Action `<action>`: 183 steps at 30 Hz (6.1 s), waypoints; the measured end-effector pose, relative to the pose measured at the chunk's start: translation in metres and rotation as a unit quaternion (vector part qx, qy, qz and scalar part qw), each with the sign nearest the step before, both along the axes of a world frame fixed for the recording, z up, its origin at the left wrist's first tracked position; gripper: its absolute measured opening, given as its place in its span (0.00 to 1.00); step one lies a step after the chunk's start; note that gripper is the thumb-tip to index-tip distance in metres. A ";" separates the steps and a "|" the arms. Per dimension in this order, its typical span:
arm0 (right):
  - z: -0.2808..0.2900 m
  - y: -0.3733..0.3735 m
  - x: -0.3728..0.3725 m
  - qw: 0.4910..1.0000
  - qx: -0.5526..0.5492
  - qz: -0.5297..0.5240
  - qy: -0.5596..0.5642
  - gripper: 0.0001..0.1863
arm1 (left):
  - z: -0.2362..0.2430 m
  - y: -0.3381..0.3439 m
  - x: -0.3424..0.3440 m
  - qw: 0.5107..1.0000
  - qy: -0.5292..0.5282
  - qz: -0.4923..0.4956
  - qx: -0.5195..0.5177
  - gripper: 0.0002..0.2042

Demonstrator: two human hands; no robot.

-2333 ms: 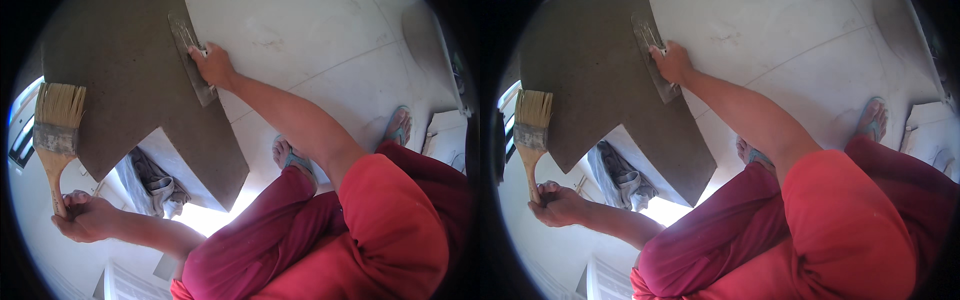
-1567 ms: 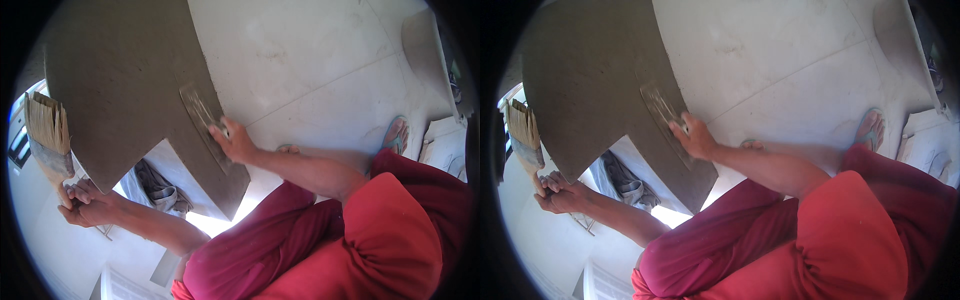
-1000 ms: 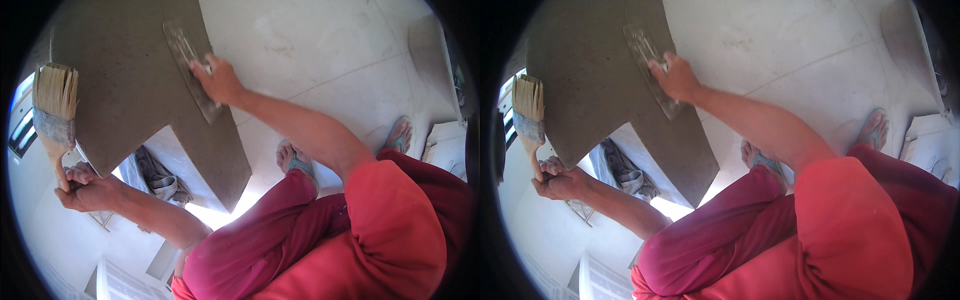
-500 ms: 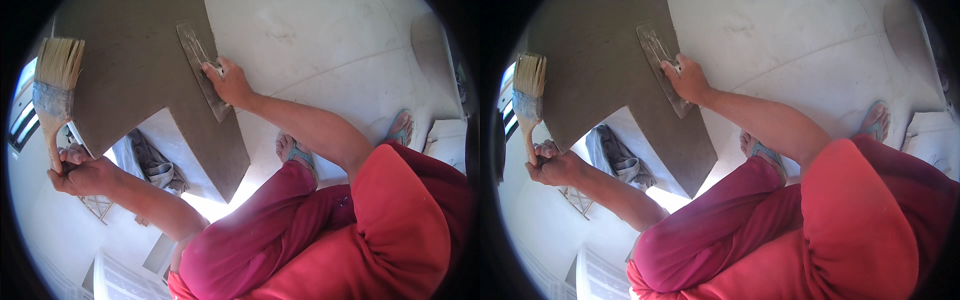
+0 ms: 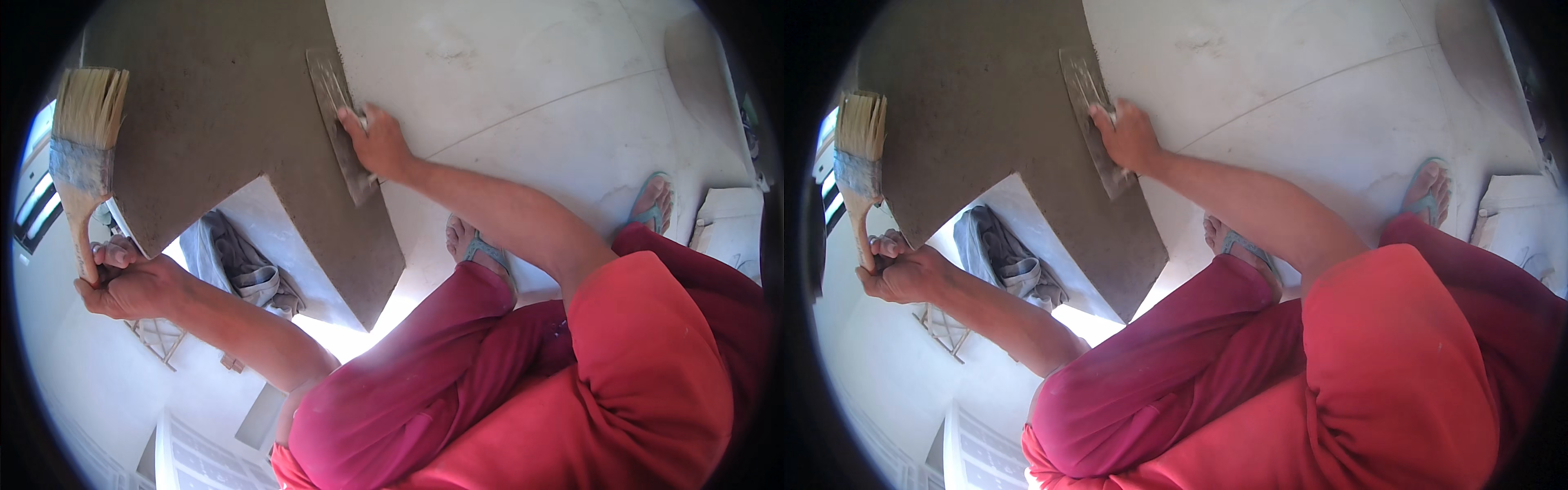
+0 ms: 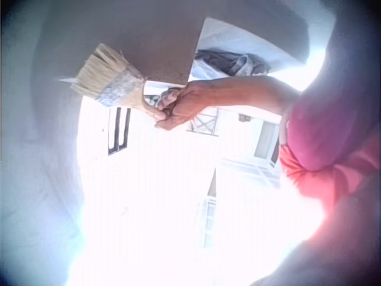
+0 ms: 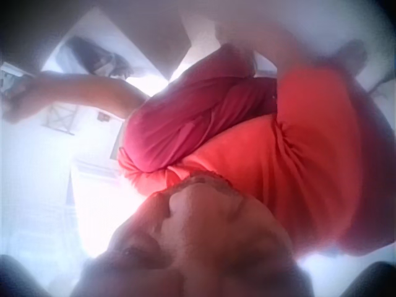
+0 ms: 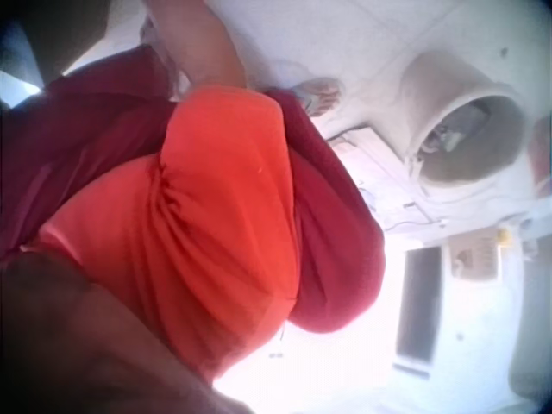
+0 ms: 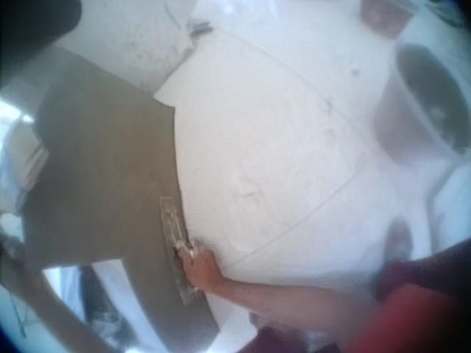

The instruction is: The person applies a layer of wet cement to a low wall structure, smoothing the surface with a trowel and finishing it with a large brush.

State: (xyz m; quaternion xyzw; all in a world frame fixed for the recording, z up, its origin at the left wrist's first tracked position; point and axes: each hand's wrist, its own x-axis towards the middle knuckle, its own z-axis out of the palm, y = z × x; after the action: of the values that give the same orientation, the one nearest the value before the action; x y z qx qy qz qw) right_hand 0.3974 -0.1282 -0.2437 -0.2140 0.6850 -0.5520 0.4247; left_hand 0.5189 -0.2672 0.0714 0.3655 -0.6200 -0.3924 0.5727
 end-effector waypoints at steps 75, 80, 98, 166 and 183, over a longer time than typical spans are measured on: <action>0.154 0.359 -0.354 0.888 0.089 0.367 0.263 0.27 | 0.010 0.247 -0.101 0.945 -0.097 -0.238 0.204 0.13; 0.211 0.298 -0.309 0.838 0.129 0.414 0.332 0.27 | -0.042 0.263 0.022 0.924 -0.290 -0.154 0.197 0.13; -0.038 0.224 0.195 0.995 0.006 -0.005 -0.102 0.32 | 0.004 0.352 0.053 0.903 -0.421 0.058 0.062 0.12; 0.007 0.150 0.112 0.995 -0.012 0.044 -0.087 0.29 | 0.061 0.354 0.073 0.890 -0.352 0.291 -0.020 0.15; -0.019 0.177 0.143 0.998 -0.058 0.016 0.033 0.34 | 0.052 0.348 0.066 0.865 -0.415 0.280 0.029 0.24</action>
State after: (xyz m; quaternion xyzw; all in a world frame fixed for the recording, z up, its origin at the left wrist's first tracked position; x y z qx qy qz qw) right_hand 0.5407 0.0486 -0.2632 -0.2672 0.6622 -0.5763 0.3975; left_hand 0.5846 0.0806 0.1231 0.6694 -0.6605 -0.0458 0.3370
